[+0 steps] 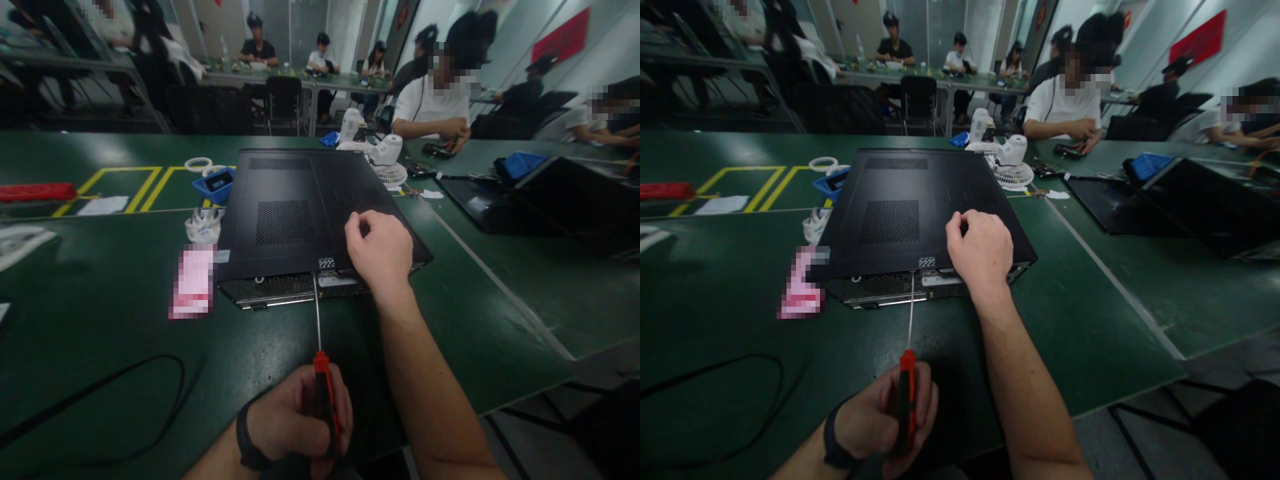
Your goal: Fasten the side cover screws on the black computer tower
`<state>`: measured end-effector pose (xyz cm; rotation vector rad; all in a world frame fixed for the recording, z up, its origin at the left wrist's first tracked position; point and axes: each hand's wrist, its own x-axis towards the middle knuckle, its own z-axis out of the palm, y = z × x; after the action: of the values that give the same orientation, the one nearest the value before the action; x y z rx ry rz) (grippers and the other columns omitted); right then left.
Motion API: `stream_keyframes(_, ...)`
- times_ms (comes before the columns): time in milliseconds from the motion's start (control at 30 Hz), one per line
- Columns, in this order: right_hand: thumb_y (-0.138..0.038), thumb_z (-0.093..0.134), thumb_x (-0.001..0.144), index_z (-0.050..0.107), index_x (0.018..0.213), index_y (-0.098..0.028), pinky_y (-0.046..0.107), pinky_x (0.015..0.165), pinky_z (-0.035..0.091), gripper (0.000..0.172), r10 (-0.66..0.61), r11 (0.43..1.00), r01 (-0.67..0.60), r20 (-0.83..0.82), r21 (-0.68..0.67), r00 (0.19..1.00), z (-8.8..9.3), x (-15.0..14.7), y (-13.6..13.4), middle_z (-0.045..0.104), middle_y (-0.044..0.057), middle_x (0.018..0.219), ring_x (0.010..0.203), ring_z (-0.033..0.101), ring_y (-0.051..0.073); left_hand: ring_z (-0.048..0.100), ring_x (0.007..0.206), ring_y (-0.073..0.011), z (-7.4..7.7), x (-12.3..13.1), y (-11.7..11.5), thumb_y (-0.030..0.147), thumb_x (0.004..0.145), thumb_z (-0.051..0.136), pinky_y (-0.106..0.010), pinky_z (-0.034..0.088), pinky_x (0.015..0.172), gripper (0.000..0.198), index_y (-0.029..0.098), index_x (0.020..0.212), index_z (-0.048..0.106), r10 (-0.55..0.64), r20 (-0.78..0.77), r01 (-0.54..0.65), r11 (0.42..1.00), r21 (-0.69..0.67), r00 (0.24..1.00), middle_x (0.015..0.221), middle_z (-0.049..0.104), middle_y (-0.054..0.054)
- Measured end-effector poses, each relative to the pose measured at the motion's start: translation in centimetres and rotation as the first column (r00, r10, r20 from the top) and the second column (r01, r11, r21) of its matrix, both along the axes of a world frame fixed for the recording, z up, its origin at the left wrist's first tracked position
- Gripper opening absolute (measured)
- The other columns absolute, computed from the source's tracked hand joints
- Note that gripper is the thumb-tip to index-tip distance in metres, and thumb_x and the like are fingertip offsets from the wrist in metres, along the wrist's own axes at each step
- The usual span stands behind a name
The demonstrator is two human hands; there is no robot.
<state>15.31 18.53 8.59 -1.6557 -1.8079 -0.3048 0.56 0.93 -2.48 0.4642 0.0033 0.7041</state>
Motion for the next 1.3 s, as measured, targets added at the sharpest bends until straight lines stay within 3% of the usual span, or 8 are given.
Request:
stream_keyframes(233,-0.040,0.047,0.098,0.073,0.081,-0.021,0.035,0.068,0.035,0.036,-0.012,1.000,0.012,0.001,-0.001,1.000,-0.1,0.0,0.2,0.076,0.008,0.083,0.077,0.063,0.022,0.065,0.053,-0.0098,-0.4,0.0,-0.2,0.030,0.079,0.083,-0.017,0.052,0.046,0.033,0.011,0.100,0.066,0.017,-0.029,-0.016,1.000,0.011,0.999,0.083,0.072,-0.007)
stream_keyframes(1300,-0.042,0.044,0.097,0.075,0.084,-0.019,0.033,0.068,0.038,0.041,-0.033,0.999,0.033,-0.021,-0.024,0.999,0.0,-0.1,0.2,0.076,0.010,0.084,0.074,0.063,0.021,0.065,0.058,-0.0085,1.4,0.1,-0.4,0.027,0.088,0.074,-0.016,0.052,0.050,0.022,0.014,0.105,0.067,0.122,-0.069,-0.119,0.992,0.047,0.990,0.086,0.072,-0.006)
